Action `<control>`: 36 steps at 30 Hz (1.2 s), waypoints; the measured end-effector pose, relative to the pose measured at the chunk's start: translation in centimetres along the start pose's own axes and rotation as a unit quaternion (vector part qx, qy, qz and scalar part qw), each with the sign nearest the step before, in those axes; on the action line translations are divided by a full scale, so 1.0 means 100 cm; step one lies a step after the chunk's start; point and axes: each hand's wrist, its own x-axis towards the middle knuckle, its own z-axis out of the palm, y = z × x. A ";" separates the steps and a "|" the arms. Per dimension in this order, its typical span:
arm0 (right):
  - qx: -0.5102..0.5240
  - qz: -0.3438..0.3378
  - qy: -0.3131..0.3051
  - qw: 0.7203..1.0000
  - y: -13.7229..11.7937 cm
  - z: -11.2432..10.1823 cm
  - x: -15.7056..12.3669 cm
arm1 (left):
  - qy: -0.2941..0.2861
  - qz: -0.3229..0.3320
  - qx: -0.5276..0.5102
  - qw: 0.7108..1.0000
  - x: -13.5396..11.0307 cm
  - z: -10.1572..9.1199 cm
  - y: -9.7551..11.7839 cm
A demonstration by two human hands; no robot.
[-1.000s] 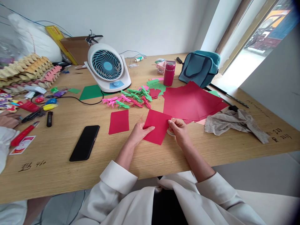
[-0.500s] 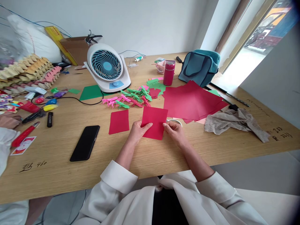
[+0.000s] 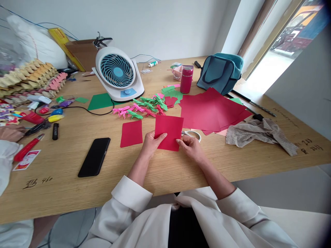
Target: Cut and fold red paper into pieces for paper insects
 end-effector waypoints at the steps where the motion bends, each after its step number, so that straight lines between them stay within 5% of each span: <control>1: -0.006 -0.003 -0.005 1.000 -0.001 0.000 -0.001 | 0.009 0.005 -0.003 1.000 0.000 0.000 0.000; 6: -0.027 -0.013 -0.057 0.998 0.000 0.000 -0.002 | 0.052 0.029 -0.035 0.998 0.004 -0.003 0.000; 12: -0.042 -0.010 -0.044 0.998 0.000 0.000 -0.002 | 0.082 0.028 -0.060 0.994 0.005 -0.001 0.003; 20: -0.089 -0.052 0.020 0.994 -0.002 -0.003 -0.002 | 0.012 -0.034 -0.101 0.994 -0.001 0.002 0.006; 30: -0.169 -0.094 0.030 0.981 -0.003 -0.004 -0.004 | 0.032 -0.011 -0.071 0.997 0.002 0.003 0.001; 36: -0.333 -0.101 0.122 0.930 0.014 -0.018 -0.003 | 0.091 -0.051 -0.150 0.983 0.009 -0.001 0.003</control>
